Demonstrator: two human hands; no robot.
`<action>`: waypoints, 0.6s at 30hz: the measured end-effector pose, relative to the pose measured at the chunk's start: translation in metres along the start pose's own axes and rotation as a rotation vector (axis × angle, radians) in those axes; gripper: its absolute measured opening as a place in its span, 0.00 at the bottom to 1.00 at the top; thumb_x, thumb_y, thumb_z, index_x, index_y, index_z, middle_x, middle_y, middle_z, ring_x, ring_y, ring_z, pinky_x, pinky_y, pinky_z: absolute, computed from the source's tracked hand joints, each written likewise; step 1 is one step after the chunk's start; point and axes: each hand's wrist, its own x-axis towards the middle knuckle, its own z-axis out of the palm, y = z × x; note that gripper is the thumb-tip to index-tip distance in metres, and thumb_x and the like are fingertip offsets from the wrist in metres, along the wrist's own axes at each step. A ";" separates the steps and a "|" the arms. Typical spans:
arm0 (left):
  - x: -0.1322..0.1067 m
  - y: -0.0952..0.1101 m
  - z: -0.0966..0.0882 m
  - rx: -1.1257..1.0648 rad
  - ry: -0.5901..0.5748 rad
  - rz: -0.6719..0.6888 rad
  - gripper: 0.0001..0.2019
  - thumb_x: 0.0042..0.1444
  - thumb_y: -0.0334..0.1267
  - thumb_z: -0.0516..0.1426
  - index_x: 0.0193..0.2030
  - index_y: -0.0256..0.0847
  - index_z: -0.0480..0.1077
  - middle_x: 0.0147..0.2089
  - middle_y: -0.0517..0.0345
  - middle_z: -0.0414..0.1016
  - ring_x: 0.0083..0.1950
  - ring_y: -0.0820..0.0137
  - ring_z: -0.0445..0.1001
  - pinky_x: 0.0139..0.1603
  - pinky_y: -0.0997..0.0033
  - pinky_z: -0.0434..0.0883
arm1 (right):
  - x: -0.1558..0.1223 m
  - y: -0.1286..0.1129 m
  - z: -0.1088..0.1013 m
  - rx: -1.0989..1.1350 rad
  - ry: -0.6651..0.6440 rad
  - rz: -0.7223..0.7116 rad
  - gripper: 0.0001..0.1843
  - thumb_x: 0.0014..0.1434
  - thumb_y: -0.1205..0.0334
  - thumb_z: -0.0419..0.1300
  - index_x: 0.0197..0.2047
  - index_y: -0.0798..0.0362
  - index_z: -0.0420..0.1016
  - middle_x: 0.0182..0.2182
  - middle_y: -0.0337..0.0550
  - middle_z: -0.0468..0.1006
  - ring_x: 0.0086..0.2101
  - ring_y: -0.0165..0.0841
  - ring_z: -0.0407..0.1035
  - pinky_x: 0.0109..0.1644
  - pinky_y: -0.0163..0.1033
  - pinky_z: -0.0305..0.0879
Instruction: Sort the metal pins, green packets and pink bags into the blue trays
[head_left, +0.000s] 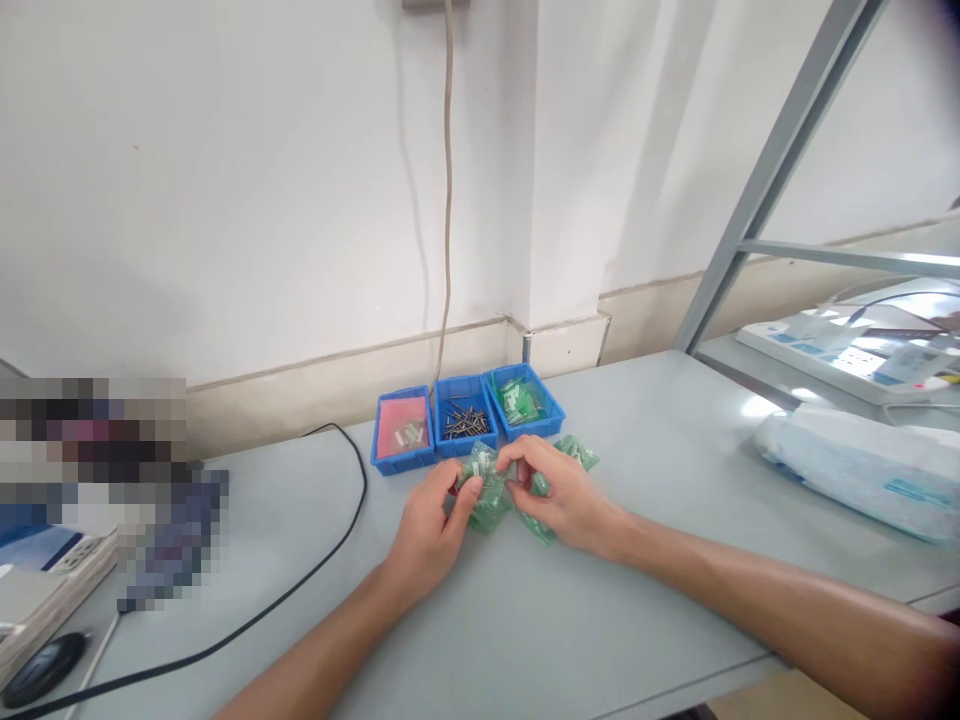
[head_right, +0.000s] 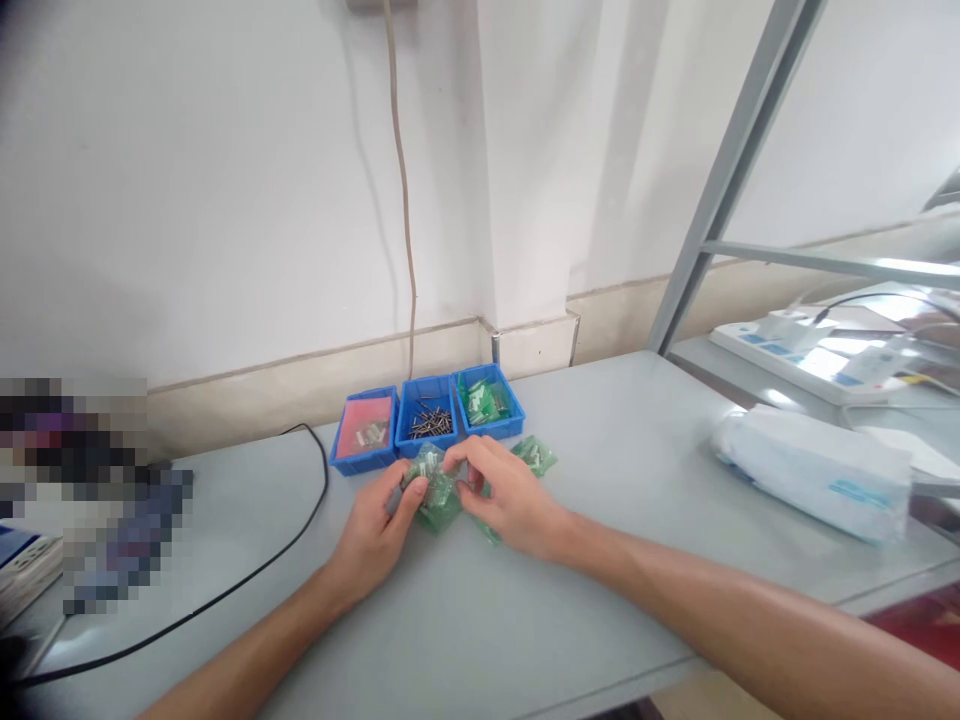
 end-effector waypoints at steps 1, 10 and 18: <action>0.000 0.001 -0.001 0.004 -0.006 0.007 0.18 0.78 0.48 0.50 0.37 0.42 0.66 0.33 0.62 0.66 0.35 0.68 0.64 0.39 0.69 0.63 | 0.000 0.001 0.000 -0.013 0.003 -0.001 0.13 0.67 0.71 0.60 0.51 0.45 0.73 0.42 0.40 0.77 0.37 0.35 0.71 0.44 0.40 0.68; 0.001 0.001 -0.001 -0.012 0.027 0.143 0.10 0.78 0.42 0.51 0.58 0.44 0.70 0.58 0.50 0.72 0.51 0.65 0.73 0.54 0.64 0.72 | 0.004 0.000 -0.005 -0.028 0.002 -0.067 0.10 0.72 0.72 0.57 0.49 0.46 0.71 0.44 0.41 0.76 0.43 0.36 0.71 0.47 0.39 0.69; -0.003 -0.003 0.001 0.000 0.011 0.166 0.15 0.79 0.39 0.48 0.66 0.46 0.69 0.59 0.49 0.76 0.55 0.63 0.76 0.57 0.60 0.73 | 0.006 -0.001 -0.004 0.016 0.019 -0.033 0.06 0.75 0.66 0.56 0.44 0.47 0.71 0.43 0.41 0.78 0.42 0.36 0.72 0.45 0.40 0.68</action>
